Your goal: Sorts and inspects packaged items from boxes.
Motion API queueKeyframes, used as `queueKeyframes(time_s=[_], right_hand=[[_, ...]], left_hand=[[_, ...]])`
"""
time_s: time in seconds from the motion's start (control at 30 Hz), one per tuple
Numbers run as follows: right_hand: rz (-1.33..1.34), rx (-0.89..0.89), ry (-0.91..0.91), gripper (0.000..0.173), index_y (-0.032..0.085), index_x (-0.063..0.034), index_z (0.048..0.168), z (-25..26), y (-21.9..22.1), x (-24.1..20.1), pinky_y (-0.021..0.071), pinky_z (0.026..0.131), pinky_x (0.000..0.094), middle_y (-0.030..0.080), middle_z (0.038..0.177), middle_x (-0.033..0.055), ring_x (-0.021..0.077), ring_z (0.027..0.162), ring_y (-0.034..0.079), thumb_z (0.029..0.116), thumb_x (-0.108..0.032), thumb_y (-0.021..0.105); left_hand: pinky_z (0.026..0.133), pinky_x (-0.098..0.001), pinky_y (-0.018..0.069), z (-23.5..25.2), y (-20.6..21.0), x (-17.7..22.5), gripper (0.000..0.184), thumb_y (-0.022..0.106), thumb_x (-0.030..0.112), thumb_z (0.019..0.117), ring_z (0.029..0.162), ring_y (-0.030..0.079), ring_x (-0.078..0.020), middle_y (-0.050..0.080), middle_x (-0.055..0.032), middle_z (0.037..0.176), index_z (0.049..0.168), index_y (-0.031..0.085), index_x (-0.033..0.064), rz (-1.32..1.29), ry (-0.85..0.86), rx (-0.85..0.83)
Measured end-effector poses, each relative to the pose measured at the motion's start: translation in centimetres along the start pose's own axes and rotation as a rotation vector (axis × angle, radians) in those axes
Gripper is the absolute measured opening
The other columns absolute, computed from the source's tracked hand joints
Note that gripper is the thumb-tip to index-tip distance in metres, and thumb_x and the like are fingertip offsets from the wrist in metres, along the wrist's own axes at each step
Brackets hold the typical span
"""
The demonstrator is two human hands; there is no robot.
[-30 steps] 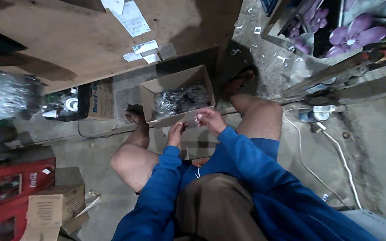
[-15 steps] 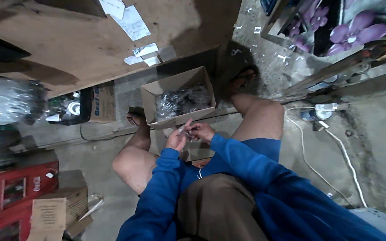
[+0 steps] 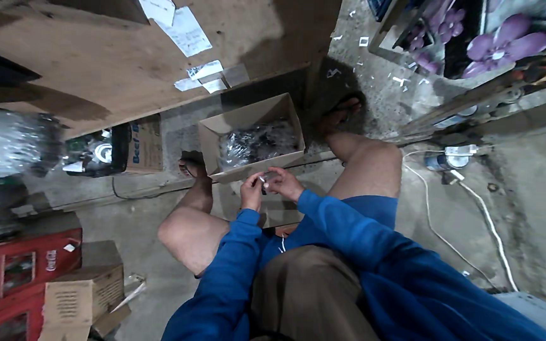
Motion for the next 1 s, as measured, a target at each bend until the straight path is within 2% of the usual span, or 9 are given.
queueKeyframes(time_s=[0.1,0.27,0.37,0.47,0.53,0.73,0.83,0.93,1.0], right_hand=[[-0.022,0.004,-0.015,0.070,0.042,-0.0140,0.154,0.1,0.0,0.1,0.0610,0.080,0.0412,0.073,0.100,0.0134,0.0228,0.083,0.072,0.0932,-0.016,0.077],[-0.073,0.087,-0.013,0.062,0.048,-0.0181,0.151,0.0,-1.4,-0.5,0.0599,0.079,0.0450,0.072,0.098,0.0134,0.0253,0.082,0.070,0.0940,-0.014,0.074],[-0.043,0.069,-0.003,0.067,0.042,-0.0198,0.155,0.1,-1.3,-0.4,0.0617,0.076,0.0439,0.073,0.099,0.0135,0.0254,0.081,0.072,0.0955,-0.017,0.073],[-0.050,0.004,-0.031,0.077,0.031,-0.0184,0.160,-0.2,-0.3,-0.8,0.0613,0.079,0.0443,0.072,0.103,0.0147,0.0255,0.083,0.071,0.0962,-0.023,0.074],[-0.085,0.003,-0.067,0.075,0.034,-0.0163,0.159,-0.2,-0.2,-0.8,0.0608,0.078,0.0443,0.071,0.099,0.0144,0.0249,0.081,0.070,0.0952,-0.019,0.075],[-0.118,0.058,-0.083,0.065,0.047,-0.0216,0.153,-0.5,-0.9,-1.5,0.0596,0.077,0.0455,0.071,0.097,0.0123,0.0244,0.080,0.068,0.0939,-0.013,0.073],[-0.141,0.113,-0.072,0.060,0.051,-0.0225,0.150,-0.7,-1.6,-1.8,0.0594,0.076,0.0454,0.072,0.097,0.0105,0.0235,0.080,0.068,0.0944,-0.016,0.074],[-0.154,0.178,-0.034,0.056,0.055,-0.0210,0.145,-0.6,-2.3,-1.6,0.0583,0.071,0.0464,0.071,0.095,0.0109,0.0244,0.077,0.067,0.0934,-0.012,0.073],[-0.160,0.196,-0.016,0.055,0.055,-0.0190,0.144,-0.5,-2.6,-1.4,0.0585,0.073,0.0482,0.072,0.096,0.0120,0.0257,0.079,0.068,0.0928,-0.013,0.074]], left_hand=[[0.078,-0.0374,0.0591,-0.2,0.4,0.4,0.025,0.064,0.006,0.0995,0.088,0.068,-0.0195,0.071,-0.0105,0.108,0.124,0.069,0.0074,0.053,0.017,-0.023],[0.076,-0.0383,0.0574,-0.3,0.9,-0.1,0.039,0.068,0.007,0.0962,0.086,0.067,-0.0208,0.071,-0.0103,0.104,0.134,0.062,0.0094,-0.048,-0.013,-0.065],[0.074,-0.0380,0.0566,-0.2,0.7,-0.2,0.041,0.068,0.006,0.0953,0.084,0.066,-0.0213,0.070,-0.0106,0.102,0.136,0.061,0.0103,-0.075,-0.028,-0.057],[0.074,-0.0378,0.0577,-0.2,0.4,-0.1,0.040,0.066,0.005,0.0958,0.083,0.066,-0.0202,0.069,-0.0105,0.101,0.135,0.061,0.0098,-0.013,-0.017,-0.032],[0.076,-0.0393,0.0588,-0.2,0.4,-0.1,0.042,0.067,0.004,0.0941,0.084,0.067,-0.0209,0.070,-0.0112,0.101,0.135,0.060,0.0083,-0.002,-0.010,-0.037],[0.074,-0.0374,0.0579,-0.2,0.4,-0.3,0.040,0.070,0.008,0.0941,0.083,0.068,-0.0199,0.072,-0.0104,0.101,0.133,0.062,0.0091,-0.010,-0.041,-0.040],[0.075,-0.0386,0.0565,0.0,0.6,-0.4,0.042,0.071,0.008,0.0928,0.085,0.067,-0.0212,0.072,-0.0110,0.099,0.134,0.062,0.0087,-0.089,-0.047,-0.077],[0.073,-0.0376,0.0530,-0.1,1.0,-0.9,0.036,0.064,0.005,0.0959,0.081,0.062,-0.0196,0.068,-0.0102,0.097,0.132,0.064,0.0089,-0.212,-0.094,-0.123],[0.076,-0.0384,0.0528,-0.4,1.3,-1.1,0.035,0.059,0.005,0.0989,0.081,0.061,-0.0192,0.067,-0.0102,0.098,0.133,0.063,0.0102,-0.289,-0.161,-0.139]])
Point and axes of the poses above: each hand's wrist, its own z-axis towards the middle knuckle, its own y-axis out of the palm, x = y × z, the point moved 10 cm from there along z, towards the middle knuckle
